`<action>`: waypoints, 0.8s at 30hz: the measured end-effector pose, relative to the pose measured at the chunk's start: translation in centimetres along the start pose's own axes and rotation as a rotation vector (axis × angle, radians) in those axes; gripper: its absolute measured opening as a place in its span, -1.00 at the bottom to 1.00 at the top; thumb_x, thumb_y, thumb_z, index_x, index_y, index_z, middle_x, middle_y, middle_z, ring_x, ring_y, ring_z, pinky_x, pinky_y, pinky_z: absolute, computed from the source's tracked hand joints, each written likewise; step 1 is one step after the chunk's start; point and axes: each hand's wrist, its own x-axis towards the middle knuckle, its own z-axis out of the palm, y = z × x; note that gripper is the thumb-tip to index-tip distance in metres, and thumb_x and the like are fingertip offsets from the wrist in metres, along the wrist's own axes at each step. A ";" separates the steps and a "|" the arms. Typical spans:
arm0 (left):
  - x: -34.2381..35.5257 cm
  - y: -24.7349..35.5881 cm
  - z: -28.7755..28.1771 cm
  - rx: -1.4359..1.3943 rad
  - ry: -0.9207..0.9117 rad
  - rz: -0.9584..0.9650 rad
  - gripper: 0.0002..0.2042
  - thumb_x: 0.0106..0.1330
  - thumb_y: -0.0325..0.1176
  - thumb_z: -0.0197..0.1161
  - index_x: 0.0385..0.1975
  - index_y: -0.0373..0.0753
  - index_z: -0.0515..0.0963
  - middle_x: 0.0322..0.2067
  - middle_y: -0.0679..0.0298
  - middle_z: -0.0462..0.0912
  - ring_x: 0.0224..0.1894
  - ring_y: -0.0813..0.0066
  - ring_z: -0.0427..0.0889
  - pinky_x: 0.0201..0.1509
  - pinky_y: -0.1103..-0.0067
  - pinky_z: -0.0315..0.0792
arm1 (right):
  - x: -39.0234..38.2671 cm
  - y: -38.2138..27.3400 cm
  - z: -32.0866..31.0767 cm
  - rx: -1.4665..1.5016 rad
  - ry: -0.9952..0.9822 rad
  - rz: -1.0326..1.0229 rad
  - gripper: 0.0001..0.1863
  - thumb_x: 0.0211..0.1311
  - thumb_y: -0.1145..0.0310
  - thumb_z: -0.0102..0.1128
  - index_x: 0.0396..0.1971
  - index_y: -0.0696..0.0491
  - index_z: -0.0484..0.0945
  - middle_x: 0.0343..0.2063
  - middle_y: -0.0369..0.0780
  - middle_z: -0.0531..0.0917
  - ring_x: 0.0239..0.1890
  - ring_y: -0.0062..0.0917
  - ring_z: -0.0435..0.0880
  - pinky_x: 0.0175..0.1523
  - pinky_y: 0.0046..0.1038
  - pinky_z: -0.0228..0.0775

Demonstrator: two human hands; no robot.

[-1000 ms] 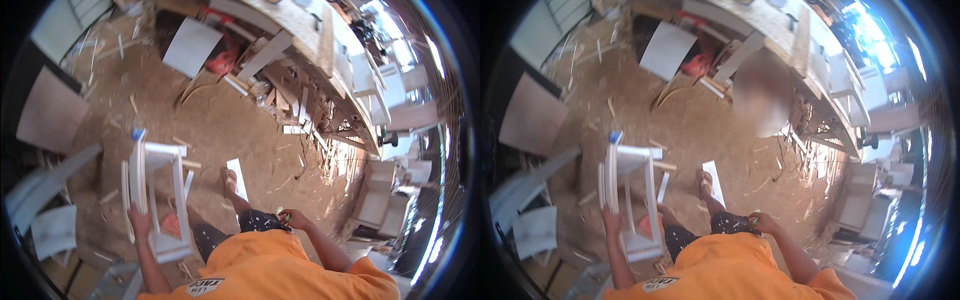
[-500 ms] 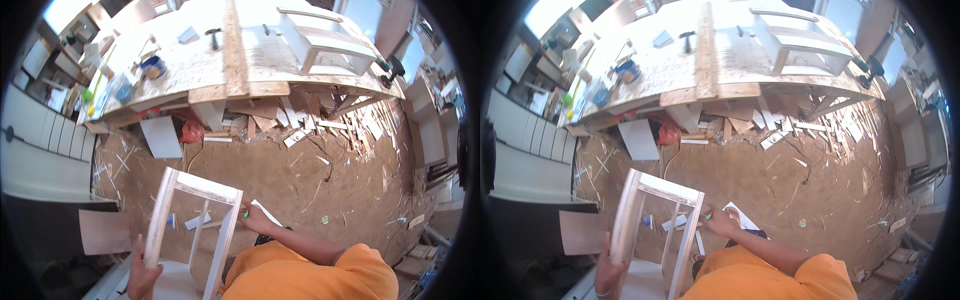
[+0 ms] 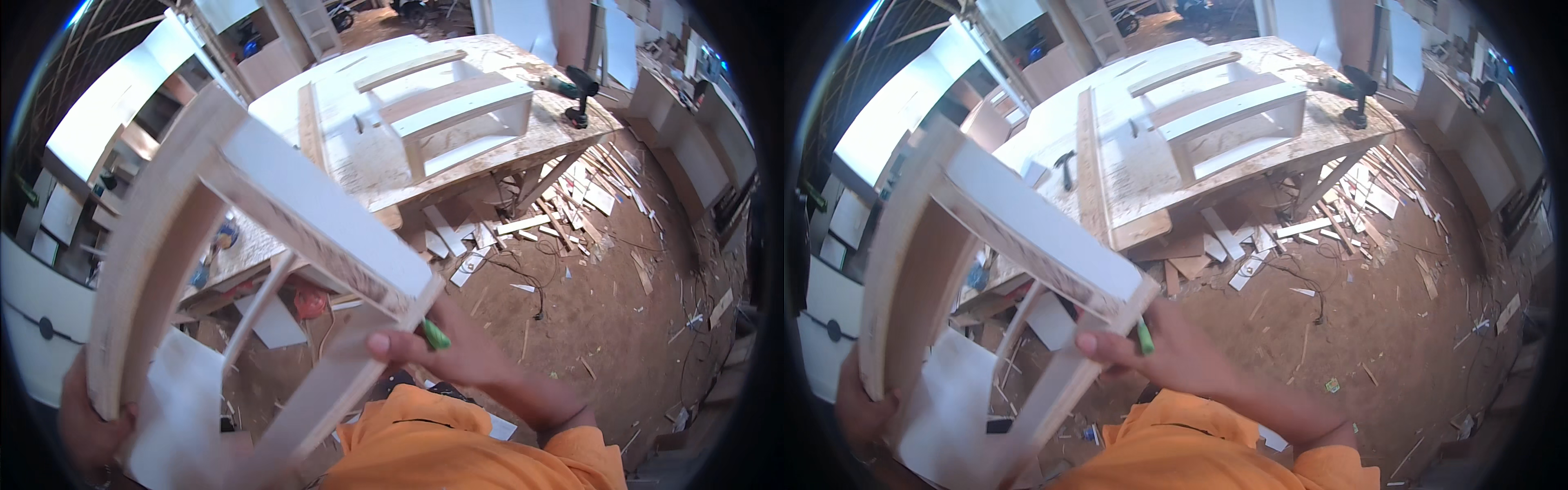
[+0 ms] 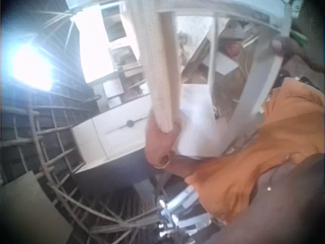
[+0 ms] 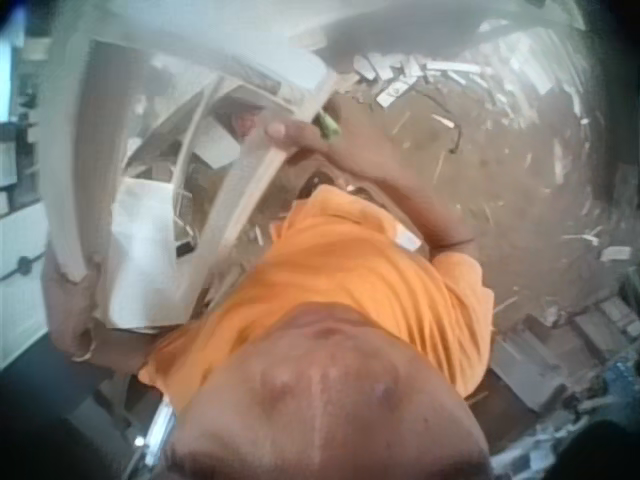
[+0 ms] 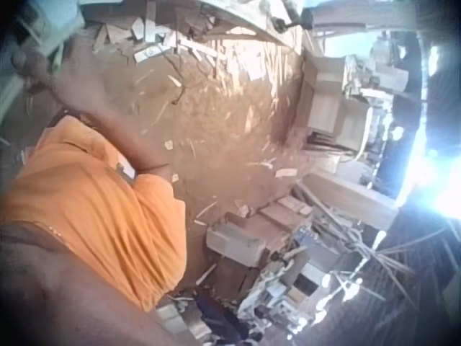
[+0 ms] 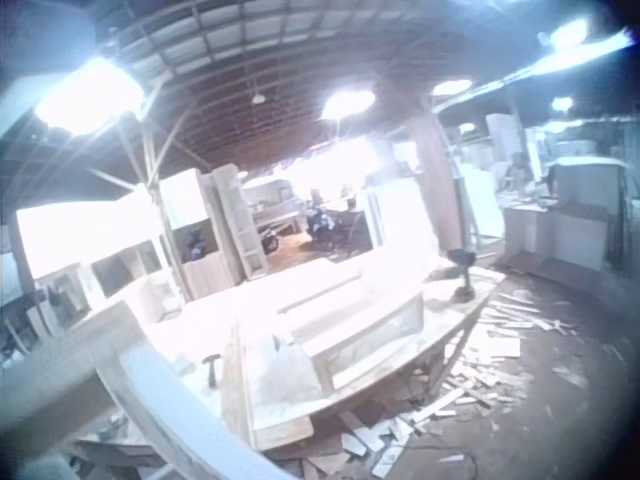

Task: The person measures wooden drawer frames using a tape measure and marks locations with a pencil, while moving the wooden components between the floor and a workbench in a woodworking shop.

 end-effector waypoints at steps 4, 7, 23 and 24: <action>5.1 4.4 -0.4 -0.056 0.117 0.195 -0.03 -0.35 -0.34 0.35 0.33 -0.37 0.31 0.13 -0.02 0.46 0.22 0.10 0.47 0.35 0.32 0.28 | 2.6 -5.7 -4.4 -0.145 -0.033 0.193 -0.44 0.31 0.13 0.27 0.05 0.32 0.44 -0.20 -0.04 0.65 -0.29 -0.38 0.74 -0.23 -0.46 0.69; 10.0 9.4 0.9 0.091 0.227 0.390 0.02 -0.41 -0.30 0.33 0.35 -0.34 0.30 0.12 0.00 0.46 0.22 0.11 0.47 0.36 0.32 0.27 | 5.6 -3.8 -8.8 0.169 0.121 -0.104 -0.50 0.30 0.21 0.22 -0.01 0.36 0.47 -0.22 -0.04 0.65 -0.29 -0.37 0.73 -0.22 -0.43 0.70; 42.0 45.7 12.4 0.058 -0.030 1.065 -0.05 -0.14 -0.46 0.42 0.43 0.09 0.26 -0.05 0.00 0.60 -0.07 0.13 0.60 0.21 0.35 0.46 | 26.7 -8.1 -39.8 0.454 0.491 -0.446 -0.68 0.25 0.36 0.19 -0.07 0.22 0.47 -0.26 -0.17 0.55 -0.26 -0.39 0.64 -0.18 -0.24 0.64; 43.1 47.4 12.8 0.052 -0.063 1.036 -0.04 -0.15 -0.48 0.40 0.44 0.07 0.25 -0.06 0.00 0.59 -0.07 0.12 0.59 0.21 0.35 0.44 | 27.5 -8.6 -41.6 0.416 0.481 -0.431 -0.60 0.26 0.34 0.15 0.03 0.23 0.42 -0.20 -0.15 0.56 -0.23 -0.40 0.65 -0.14 -0.27 0.62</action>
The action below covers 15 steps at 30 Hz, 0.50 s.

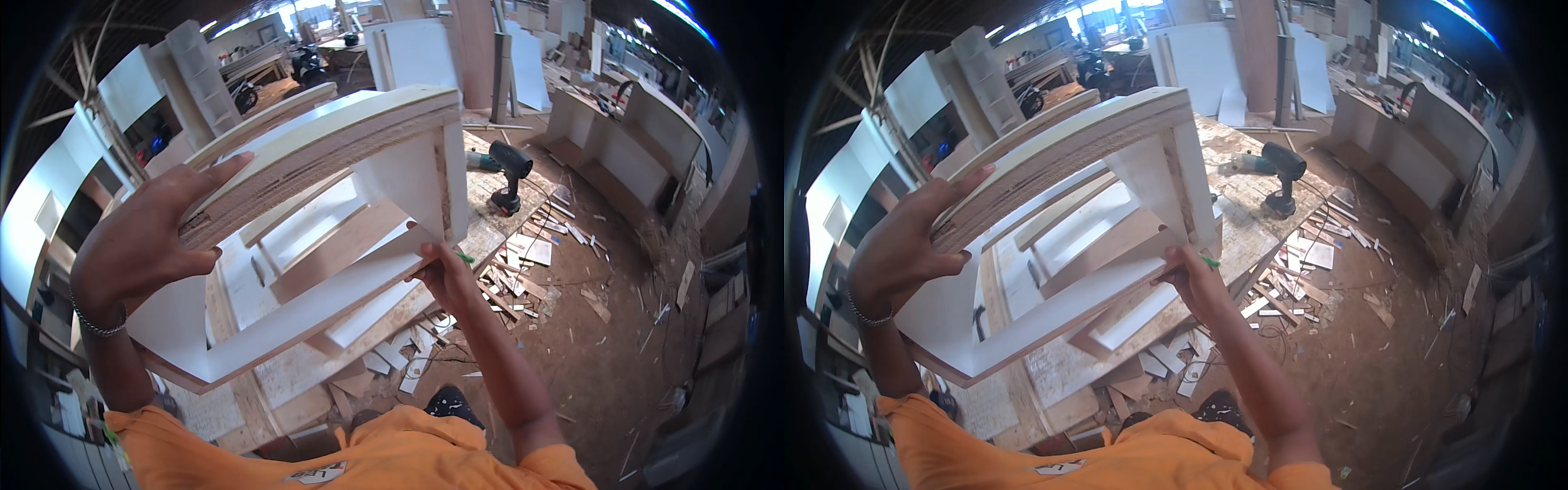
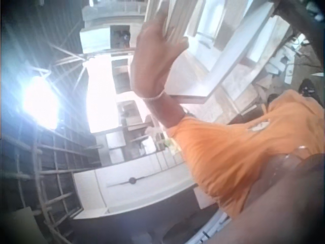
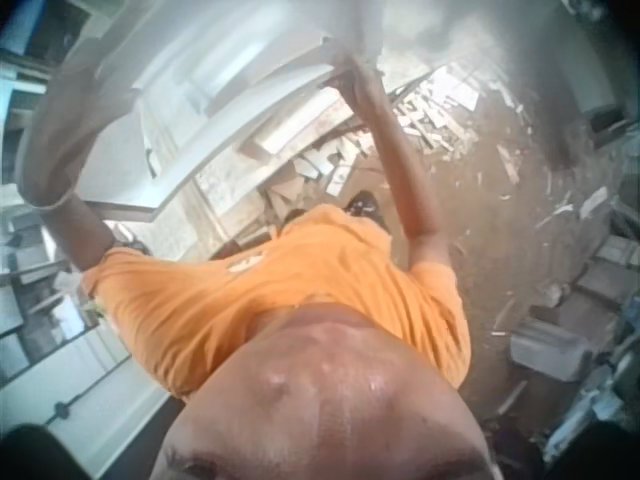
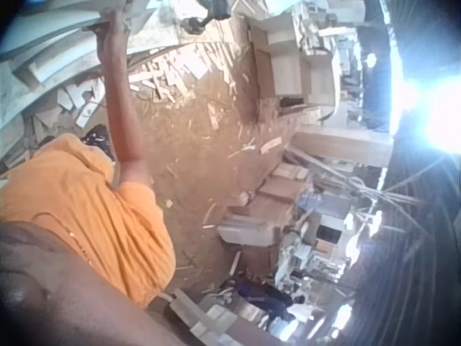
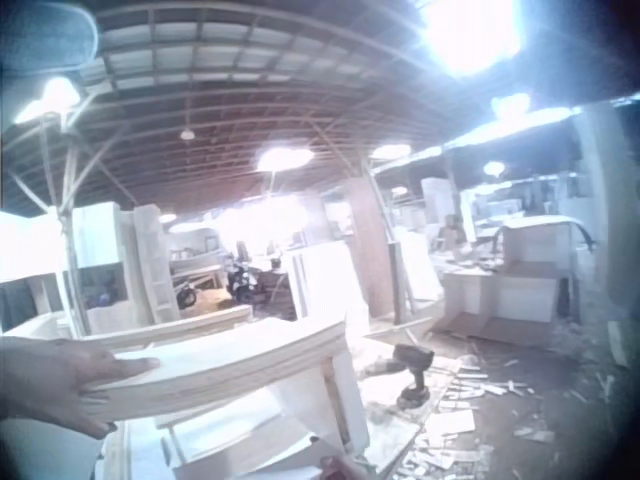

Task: The person measures wooden drawer frames using a tape measure and marks locations with a pencil, while moving the wooden components between the floor and a workbench in a woodworking shop.

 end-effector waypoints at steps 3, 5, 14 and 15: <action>6.2 0.0 1.4 -0.053 -0.035 -0.032 -0.02 -0.18 -0.51 0.39 0.44 0.04 0.25 -0.09 0.00 0.57 -0.07 0.11 0.56 0.19 0.37 0.40 | 6.0 -1.2 -4.4 -0.068 -0.011 0.013 -0.47 0.29 0.30 0.09 0.19 0.26 0.37 -0.14 -0.12 0.60 -0.19 -0.41 0.67 -0.07 -0.34 0.58; 10.3 -0.8 3.1 -0.074 -0.005 -0.014 -0.01 -0.20 -0.47 0.42 0.44 0.05 0.25 -0.12 0.00 0.57 -0.08 0.12 0.56 0.18 0.38 0.40 | 10.1 -1.7 -7.3 -0.051 0.010 0.027 -0.56 0.30 0.32 0.09 0.09 0.26 0.44 -0.21 -0.13 0.62 -0.22 -0.41 0.67 -0.11 -0.32 0.59; 20.8 0.9 6.9 -0.131 -0.050 -0.094 -0.05 -0.16 -0.44 0.48 0.41 0.07 0.30 -0.01 -0.04 0.55 0.07 0.02 0.53 0.29 0.36 0.36 | 20.0 -4.2 -13.9 -0.026 -0.002 0.167 -0.75 0.36 0.27 0.12 -0.29 0.19 0.49 -0.30 -0.18 0.55 -0.32 -0.40 0.63 -0.12 -0.27 0.62; 20.8 1.3 7.5 -0.144 -0.024 -0.108 -0.05 -0.16 -0.43 0.48 0.41 0.07 0.30 -0.01 -0.03 0.54 0.06 0.03 0.53 0.29 0.36 0.35 | 19.5 -4.6 -13.7 -0.034 0.030 0.191 -0.75 0.39 0.26 0.13 -0.38 0.16 0.52 -0.36 -0.20 0.56 -0.35 -0.42 0.63 -0.12 -0.28 0.63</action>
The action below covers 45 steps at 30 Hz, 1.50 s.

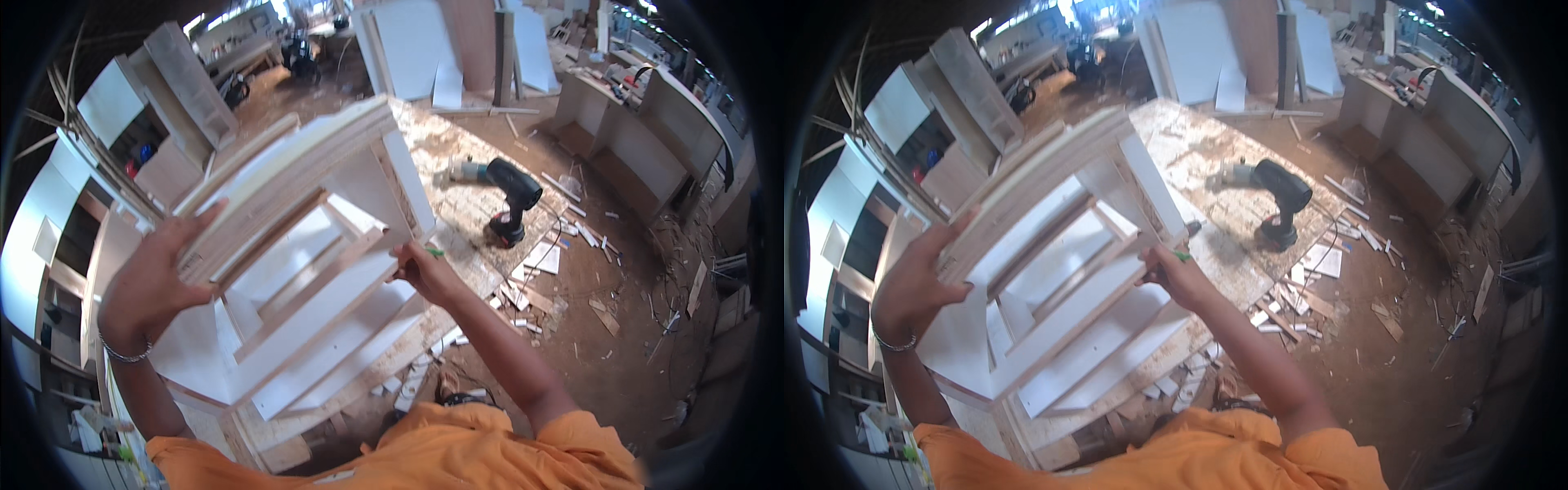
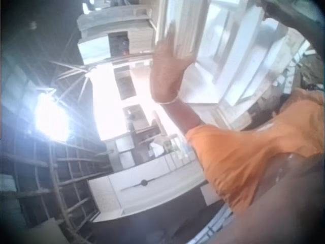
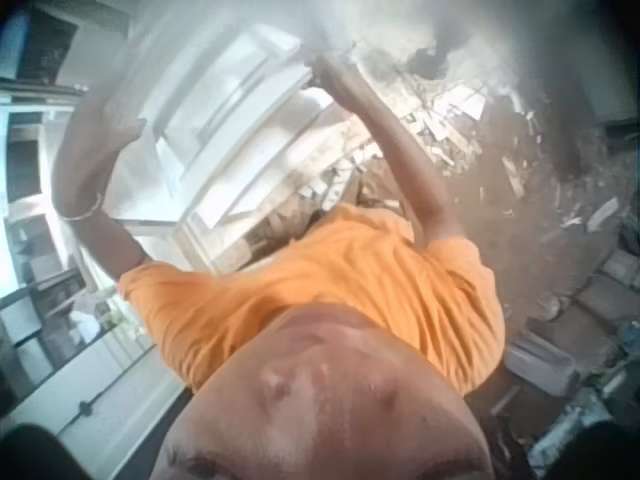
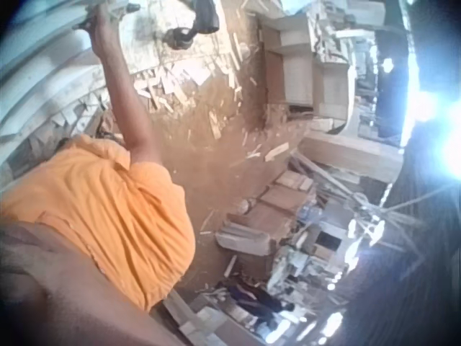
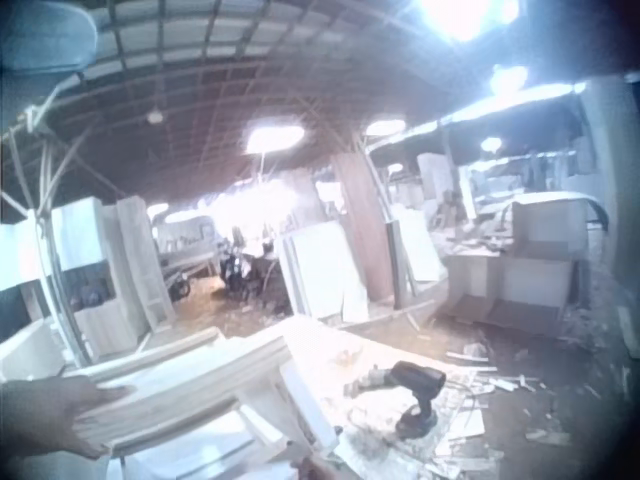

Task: The person measures wooden drawer frames using a tape measure and marks locations with a pencil, while moving the wooden components between the floor and a workbench in a woodworking shop.

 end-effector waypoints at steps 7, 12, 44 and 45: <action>-0.7 0.8 2.8 -0.068 -0.068 -0.066 -0.05 -0.23 -0.50 0.36 0.40 0.04 0.32 -0.20 0.08 0.40 -0.09 0.12 0.49 0.11 0.39 0.42 | -6.5 -5.9 -4.5 -0.545 0.011 0.067 -0.45 0.40 0.12 0.17 0.12 0.29 0.43 -0.24 -0.05 0.71 -0.25 -0.41 0.76 -0.19 -0.41 0.67; -3.2 1.6 7.7 0.039 -0.056 0.073 -0.04 -0.21 -0.46 0.41 0.41 0.07 0.29 -0.20 0.08 0.36 -0.10 0.10 0.46 0.06 0.33 0.42 | -12.6 -5.9 -10.6 -0.545 0.415 0.008 -0.57 0.42 0.23 0.10 0.10 0.26 0.46 -0.28 -0.04 0.71 -0.35 -0.45 0.74 -0.25 -0.47 0.64; -1.6 -0.6 13.5 -0.006 0.078 -0.210 -0.05 -0.24 -0.25 0.51 0.38 -0.10 0.36 0.09 0.10 0.35 0.18 0.11 0.39 0.32 0.29 0.29 | 11.0 4.9 -24.5 -1.530 0.200 -0.296 -0.68 0.18 0.14 0.32 -0.11 -0.04 0.63 -0.31 -0.10 0.73 -0.18 -0.10 0.70 -0.10 -0.14 0.51; -2.3 -1.0 13.7 -0.004 0.082 -0.228 -0.05 -0.24 -0.25 0.51 0.37 -0.11 0.36 0.09 0.09 0.35 0.18 0.12 0.39 0.32 0.29 0.30 | 11.4 6.0 -22.9 -1.533 0.222 -0.254 -0.63 0.19 0.11 0.32 -0.08 -0.01 0.61 -0.30 -0.09 0.73 -0.18 -0.09 0.70 -0.10 -0.14 0.51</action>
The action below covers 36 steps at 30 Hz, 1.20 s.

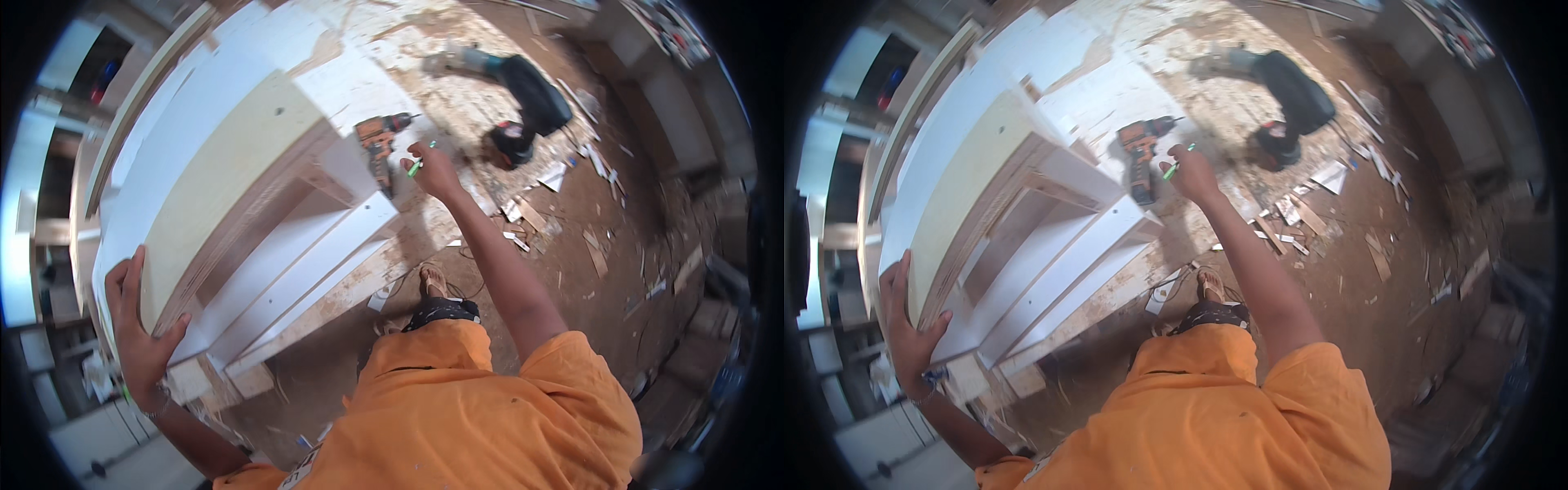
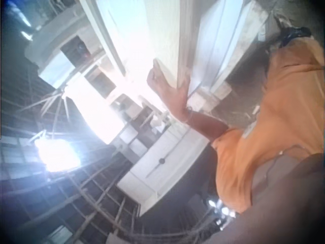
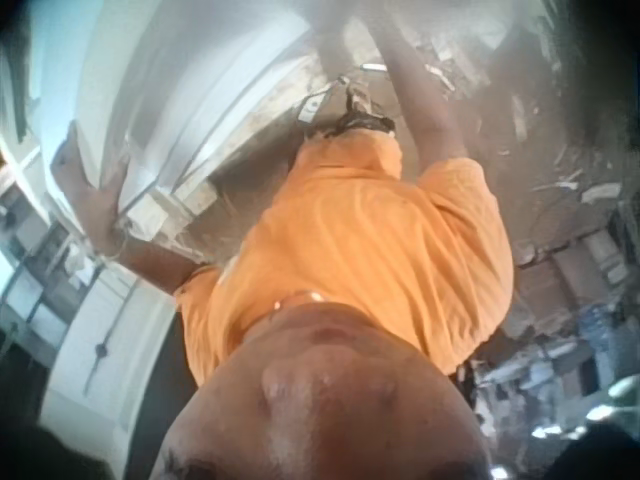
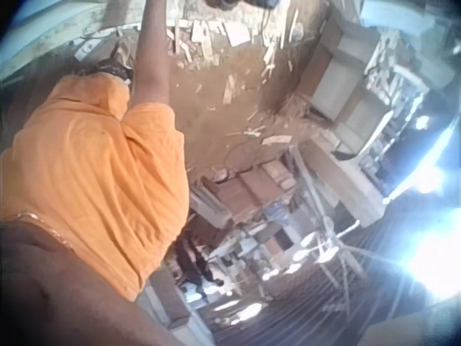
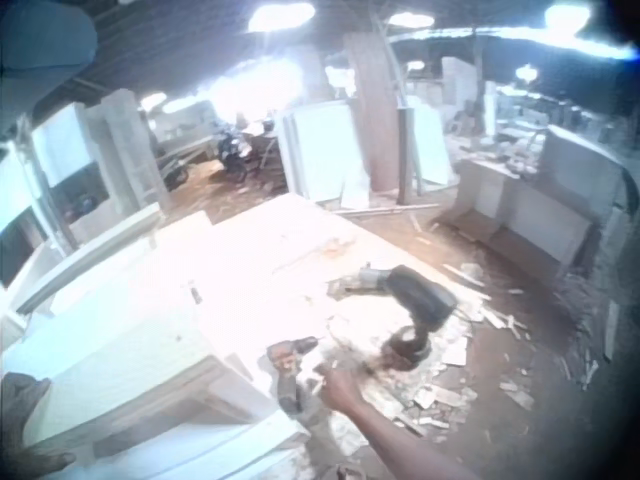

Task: The person measures wooden drawer frames using a tape measure and marks locations with a pencil, while moving the wooden components between the floor and a workbench in a woodworking shop.

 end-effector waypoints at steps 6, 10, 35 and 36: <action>1.4 0.3 -0.6 -0.060 -0.010 0.108 -0.23 -0.02 -0.32 0.48 0.31 -0.22 0.39 0.08 0.04 0.42 0.13 0.05 0.42 0.27 0.29 0.35 | 2.0 -2.5 3.8 0.105 -0.110 -0.246 -0.48 0.24 0.05 0.27 0.06 0.11 0.52 -0.20 0.03 0.70 -0.13 -0.10 0.69 -0.08 -0.15 0.50; 1.2 0.9 0.7 -0.073 0.099 0.109 -0.13 -0.09 -0.36 0.44 0.40 0.02 0.33 0.08 0.05 0.39 0.22 0.05 0.31 0.38 0.28 0.21 | 3.7 -1.4 4.1 -0.004 -0.158 -0.264 -0.48 0.25 0.06 0.25 0.07 0.12 0.52 -0.19 0.03 0.70 -0.12 -0.11 0.69 -0.08 -0.16 0.49; -41.2 -29.4 13.4 -0.515 0.832 -0.796 -0.86 0.34 -0.43 0.23 -0.16 -0.28 0.63 -0.18 0.15 0.65 -0.08 0.22 0.61 0.03 0.42 0.48 | -31.9 -15.7 21.3 -0.253 -0.826 0.056 -0.50 0.31 0.11 0.15 0.10 0.16 0.50 -0.14 0.05 0.68 -0.09 -0.16 0.67 -0.05 -0.19 0.48; -43.4 -30.6 12.6 -0.497 0.848 -0.816 -0.86 0.34 -0.41 0.24 -0.17 -0.27 0.63 -0.18 0.14 0.64 -0.10 0.15 0.61 0.06 0.37 0.47 | -33.9 -16.9 23.3 -0.253 -0.934 0.107 -0.50 0.31 0.11 0.15 0.10 0.16 0.50 -0.14 0.05 0.68 -0.09 -0.17 0.67 -0.05 -0.19 0.48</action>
